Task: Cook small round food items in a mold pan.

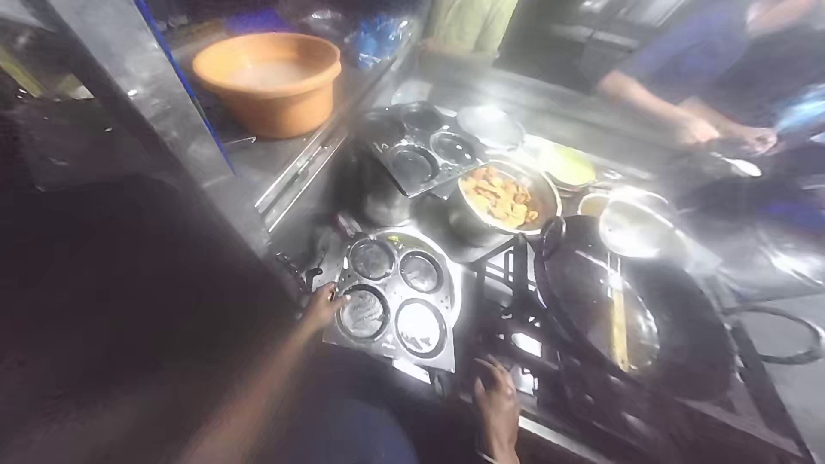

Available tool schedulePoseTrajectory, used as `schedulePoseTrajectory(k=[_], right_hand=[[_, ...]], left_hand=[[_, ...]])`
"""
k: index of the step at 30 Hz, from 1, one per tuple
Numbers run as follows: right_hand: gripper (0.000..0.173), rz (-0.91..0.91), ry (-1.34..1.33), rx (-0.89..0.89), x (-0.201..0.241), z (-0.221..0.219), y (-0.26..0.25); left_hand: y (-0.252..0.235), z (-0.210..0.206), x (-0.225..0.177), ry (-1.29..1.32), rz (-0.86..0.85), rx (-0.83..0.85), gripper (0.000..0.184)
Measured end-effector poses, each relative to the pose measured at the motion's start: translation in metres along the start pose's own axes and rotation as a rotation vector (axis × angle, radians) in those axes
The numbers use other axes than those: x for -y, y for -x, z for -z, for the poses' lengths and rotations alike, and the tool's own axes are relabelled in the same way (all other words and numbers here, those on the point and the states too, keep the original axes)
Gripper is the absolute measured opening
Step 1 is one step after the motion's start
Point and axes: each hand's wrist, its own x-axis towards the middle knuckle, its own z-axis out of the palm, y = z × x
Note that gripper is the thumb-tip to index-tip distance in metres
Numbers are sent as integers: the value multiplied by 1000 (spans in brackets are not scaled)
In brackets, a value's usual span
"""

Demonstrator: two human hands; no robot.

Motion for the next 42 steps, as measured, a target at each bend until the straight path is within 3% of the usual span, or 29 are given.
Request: schedulePoseTrajectory(k=[4,8,12,16,19,21,24,26,29,31,34,37,39,42], right_hand=[[18,-3,-297,67,25,7,-35],[28,78,-737,134,108,25,-106],[45,-130,-1148,383,204,10,-200],[65,-423,-1311,541,287,-18,-260],[58,-557,-1435,478,320,-35,-269],[40,-598,-1507,383,335,-45,-265],[23,-546,-1351,201,340,-54,-262],[24,-476,-1152,161,330,-48,-266],[40,-366,-671,296,287,-35,-288],[55,-298,-320,331,281,-12,-289],[62,-242,-46,290,278,8,-293],[70,-298,3,245,266,14,-309],[72,-303,-64,257,262,15,-329],[58,-362,-441,272,267,-11,-346]], left_hand=[[-9,2,-8,-147,59,-26,54],[-5,4,-8,-98,64,-70,63],[1,11,-3,-21,32,-5,62],[16,23,1,91,34,71,54],[22,36,9,122,14,127,44],[21,49,13,122,-4,134,41],[16,66,-4,100,-43,163,48],[5,74,-28,121,-124,176,55],[-17,77,-75,195,-316,105,65],[-39,72,-111,221,-414,13,71],[-91,65,-163,375,-396,-180,85],[-151,71,-201,617,-167,-353,97],[-183,79,-224,789,-48,-452,87],[-221,85,-232,811,-43,-532,68]])
